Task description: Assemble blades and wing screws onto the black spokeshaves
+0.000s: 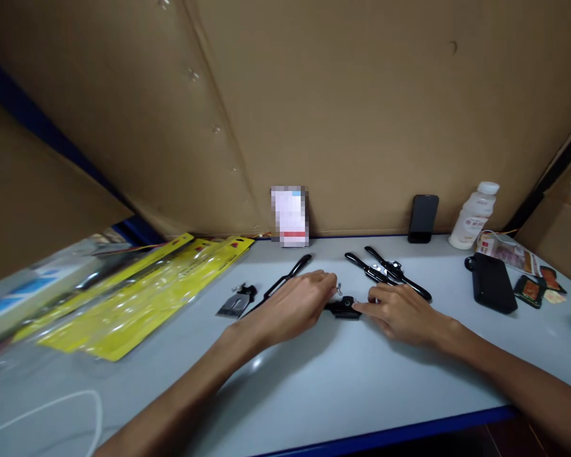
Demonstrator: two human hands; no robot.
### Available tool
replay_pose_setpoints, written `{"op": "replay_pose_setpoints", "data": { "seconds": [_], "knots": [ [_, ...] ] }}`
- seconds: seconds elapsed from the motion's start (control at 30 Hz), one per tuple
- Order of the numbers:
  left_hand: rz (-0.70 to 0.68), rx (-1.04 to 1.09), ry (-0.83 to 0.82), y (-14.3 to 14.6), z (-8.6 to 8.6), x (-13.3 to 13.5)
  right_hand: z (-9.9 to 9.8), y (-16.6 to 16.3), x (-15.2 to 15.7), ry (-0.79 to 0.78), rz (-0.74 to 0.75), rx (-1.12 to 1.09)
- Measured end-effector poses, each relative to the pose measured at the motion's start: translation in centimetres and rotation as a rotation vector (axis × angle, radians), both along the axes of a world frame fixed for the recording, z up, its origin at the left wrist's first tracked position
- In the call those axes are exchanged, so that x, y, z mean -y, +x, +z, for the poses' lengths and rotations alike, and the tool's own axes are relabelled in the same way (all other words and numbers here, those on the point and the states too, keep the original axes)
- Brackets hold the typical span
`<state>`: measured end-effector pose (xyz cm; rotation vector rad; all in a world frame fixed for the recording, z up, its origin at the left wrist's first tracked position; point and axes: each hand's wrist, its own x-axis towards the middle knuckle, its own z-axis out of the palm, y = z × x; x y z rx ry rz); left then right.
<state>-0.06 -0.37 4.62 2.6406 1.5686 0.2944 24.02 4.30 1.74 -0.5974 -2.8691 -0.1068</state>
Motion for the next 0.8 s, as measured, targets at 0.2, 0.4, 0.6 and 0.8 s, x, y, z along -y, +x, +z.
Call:
{"op": "replay_pose_setpoints", "data": {
  "seconds": [0.2,0.4,0.6,0.8],
  "knots": [
    [-0.058,-0.121,0.041,1.2,-1.5,-0.1,0.4,-0.2,0.3,0.008,-0.016,0.034],
    [-0.081,-0.216,0.108,1.4,-2.2,-0.3,0.6,-0.3,0.5,-0.009,-0.086,0.024],
    [-0.114,-0.314,0.168,1.4,-1.9,-0.3,0.6,-0.2,0.4,-0.031,-0.113,0.047],
    [-0.124,-0.305,0.144,1.4,-1.8,-0.3,0.7,-0.4,0.2,-0.079,-0.120,0.039]
  ]
}}
